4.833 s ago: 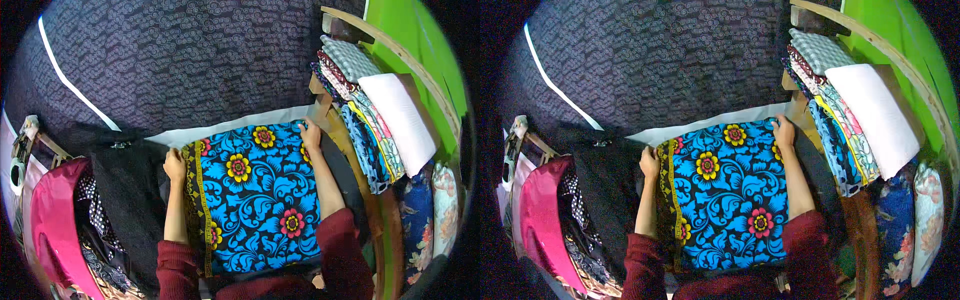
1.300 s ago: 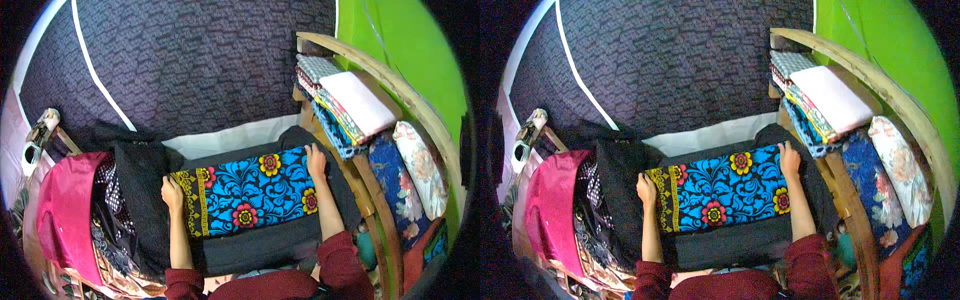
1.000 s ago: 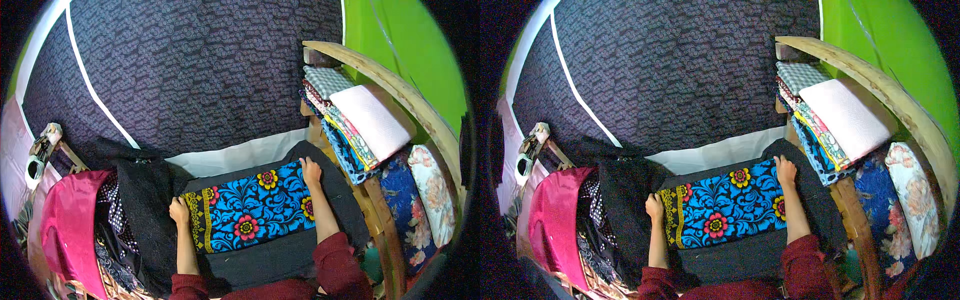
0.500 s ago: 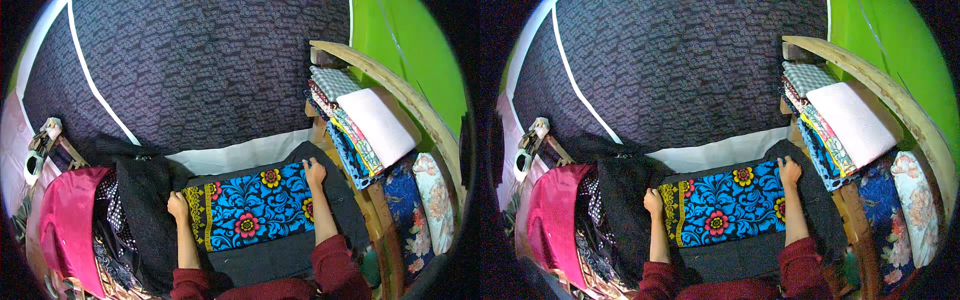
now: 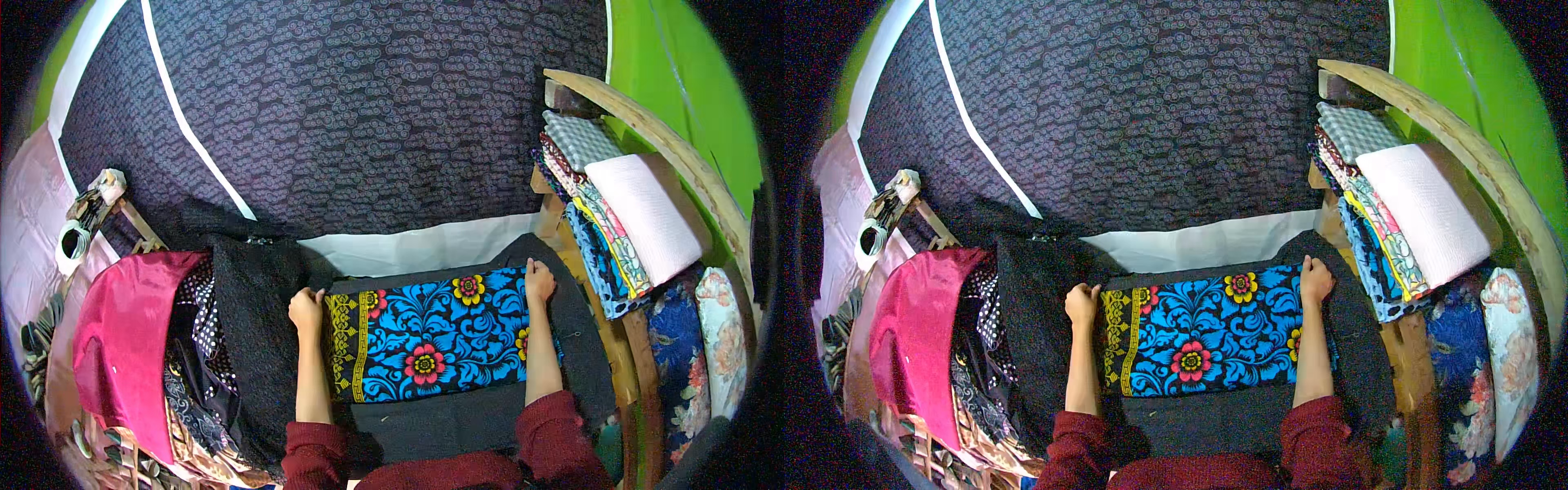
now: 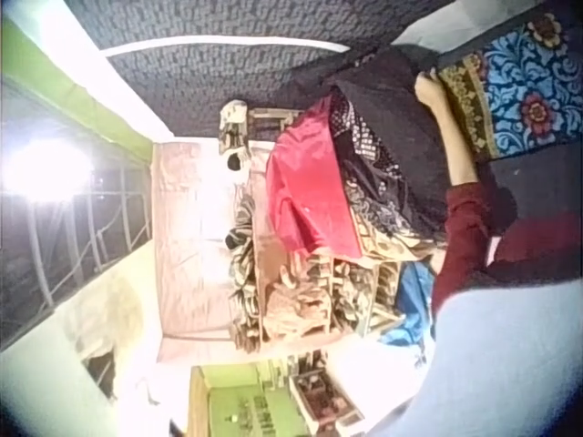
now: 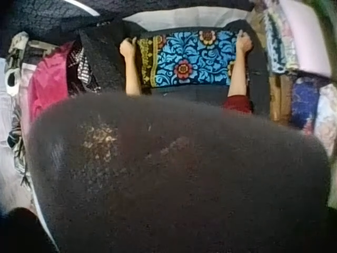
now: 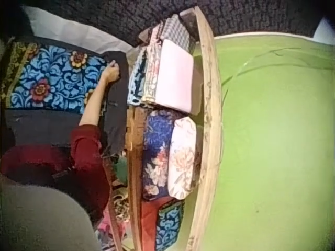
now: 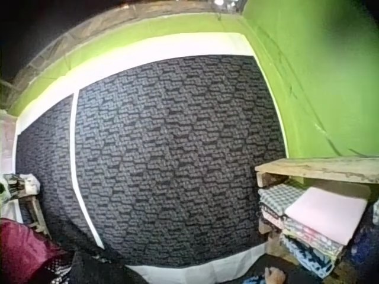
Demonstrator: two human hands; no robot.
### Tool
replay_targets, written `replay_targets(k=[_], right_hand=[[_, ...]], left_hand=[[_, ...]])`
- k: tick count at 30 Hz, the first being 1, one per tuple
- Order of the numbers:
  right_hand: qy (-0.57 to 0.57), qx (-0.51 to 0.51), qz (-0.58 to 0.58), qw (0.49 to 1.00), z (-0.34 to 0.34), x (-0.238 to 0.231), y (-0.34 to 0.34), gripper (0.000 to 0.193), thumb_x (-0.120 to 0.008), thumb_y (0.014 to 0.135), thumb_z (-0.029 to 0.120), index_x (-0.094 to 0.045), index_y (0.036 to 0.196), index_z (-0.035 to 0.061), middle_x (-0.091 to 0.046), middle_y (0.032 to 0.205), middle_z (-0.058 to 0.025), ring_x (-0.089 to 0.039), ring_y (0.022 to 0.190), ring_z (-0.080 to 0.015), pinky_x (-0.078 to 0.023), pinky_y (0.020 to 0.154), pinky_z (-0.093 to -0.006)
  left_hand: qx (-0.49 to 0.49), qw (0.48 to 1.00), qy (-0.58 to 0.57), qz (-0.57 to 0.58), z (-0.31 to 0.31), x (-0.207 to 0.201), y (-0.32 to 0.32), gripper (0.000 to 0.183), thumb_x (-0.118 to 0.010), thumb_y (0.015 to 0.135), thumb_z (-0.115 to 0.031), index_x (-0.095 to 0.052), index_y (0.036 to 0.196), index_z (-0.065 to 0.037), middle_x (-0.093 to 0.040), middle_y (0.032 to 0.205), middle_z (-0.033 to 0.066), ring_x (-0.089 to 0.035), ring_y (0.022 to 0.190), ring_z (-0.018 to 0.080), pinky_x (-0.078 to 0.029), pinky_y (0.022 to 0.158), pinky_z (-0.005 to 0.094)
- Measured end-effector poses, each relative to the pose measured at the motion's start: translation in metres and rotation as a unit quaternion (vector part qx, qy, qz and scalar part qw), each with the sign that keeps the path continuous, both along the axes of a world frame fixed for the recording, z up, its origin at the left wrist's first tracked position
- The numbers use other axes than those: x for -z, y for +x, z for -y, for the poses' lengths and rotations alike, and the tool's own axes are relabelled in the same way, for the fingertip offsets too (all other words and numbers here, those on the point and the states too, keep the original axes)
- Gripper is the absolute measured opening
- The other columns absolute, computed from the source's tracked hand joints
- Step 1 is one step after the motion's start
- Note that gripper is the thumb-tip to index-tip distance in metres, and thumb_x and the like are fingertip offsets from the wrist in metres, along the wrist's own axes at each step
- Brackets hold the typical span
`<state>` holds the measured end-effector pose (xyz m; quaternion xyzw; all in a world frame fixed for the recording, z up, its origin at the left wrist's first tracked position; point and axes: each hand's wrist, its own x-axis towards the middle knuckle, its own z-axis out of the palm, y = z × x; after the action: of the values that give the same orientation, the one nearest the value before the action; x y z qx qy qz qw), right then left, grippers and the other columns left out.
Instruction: Folding a piece of patterned fabric and placing it on a storage shelf.
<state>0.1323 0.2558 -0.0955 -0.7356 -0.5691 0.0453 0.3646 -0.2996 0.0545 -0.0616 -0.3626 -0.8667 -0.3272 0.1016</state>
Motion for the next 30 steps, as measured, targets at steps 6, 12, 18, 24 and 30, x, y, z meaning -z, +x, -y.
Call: replay_targets(k=[6, 12, 18, 24, 30], right_hand=[[0.082, 0.005, 0.027, 0.996, -0.002, 0.013, 0.0, 0.034, -0.047, 0.083, 0.037, -0.059, 0.07, 0.0078, -0.061, 0.074, -0.0118, -0.057, 0.071, -0.0341, -0.04, 0.07, -0.047], [0.073, -0.001, 0.036, 0.997, -0.005, 0.013, -0.006, 0.037, -0.045, 0.084, 0.038, -0.06, 0.074, 0.006, -0.062, 0.079, -0.0127, -0.057, 0.075, -0.0335, -0.039, 0.073, -0.0486], [0.073, 0.003, 0.024, 0.997, -0.007, 0.014, 0.0, 0.036, -0.045, 0.084, 0.037, -0.061, 0.076, 0.0064, -0.062, 0.08, -0.0139, -0.057, 0.076, -0.0343, -0.039, 0.078, -0.0498], [0.026, -0.017, 0.02, 0.999, -0.003, 0.01, -0.003, 0.036, -0.045, 0.084, 0.037, -0.062, 0.08, 0.0061, -0.062, 0.084, -0.0142, -0.058, 0.079, -0.0342, -0.038, 0.079, -0.0515], [0.024, -0.015, 0.017, 0.999, -0.005, 0.011, -0.001, 0.035, -0.045, 0.084, 0.038, -0.063, 0.084, 0.0078, -0.063, 0.086, -0.0135, -0.058, 0.079, -0.0329, -0.038, 0.079, -0.0499]], left_hand=[[0.158, 0.986, -0.033, -0.047, 0.007, -0.023, -0.007, 0.028, -0.076, 0.058, -0.016, -0.058, 0.075, -0.001, -0.06, 0.069, 0.0189, -0.058, 0.07, 0.0372, -0.046, 0.06, 0.0417], [0.191, 0.978, -0.08, 0.011, 0.005, -0.006, -0.029, 0.015, -0.063, 0.07, -0.011, -0.062, 0.08, 0.0, -0.06, 0.078, 0.0219, -0.059, 0.078, 0.0364, -0.047, 0.068, 0.041], [0.087, 0.963, -0.243, -0.072, -0.014, -0.004, -0.023, 0.008, -0.057, 0.07, -0.009, -0.063, 0.072, -0.005, -0.062, 0.079, 0.0196, -0.061, 0.076, 0.0353, -0.049, 0.07, 0.0416], [0.176, 0.927, -0.273, -0.189, -0.018, 0.003, -0.045, 0.006, -0.06, 0.071, -0.014, -0.065, 0.072, -0.012, -0.063, 0.073, 0.0141, -0.062, 0.075, 0.0302, -0.05, 0.069, 0.0395], [0.211, 0.952, -0.208, 0.075, -0.012, 0.0, -0.068, 0.021, -0.07, 0.063, -0.023, -0.068, 0.076, -0.006, -0.065, 0.074, 0.0134, -0.064, 0.067, 0.0237, -0.051, 0.064, 0.0334]])
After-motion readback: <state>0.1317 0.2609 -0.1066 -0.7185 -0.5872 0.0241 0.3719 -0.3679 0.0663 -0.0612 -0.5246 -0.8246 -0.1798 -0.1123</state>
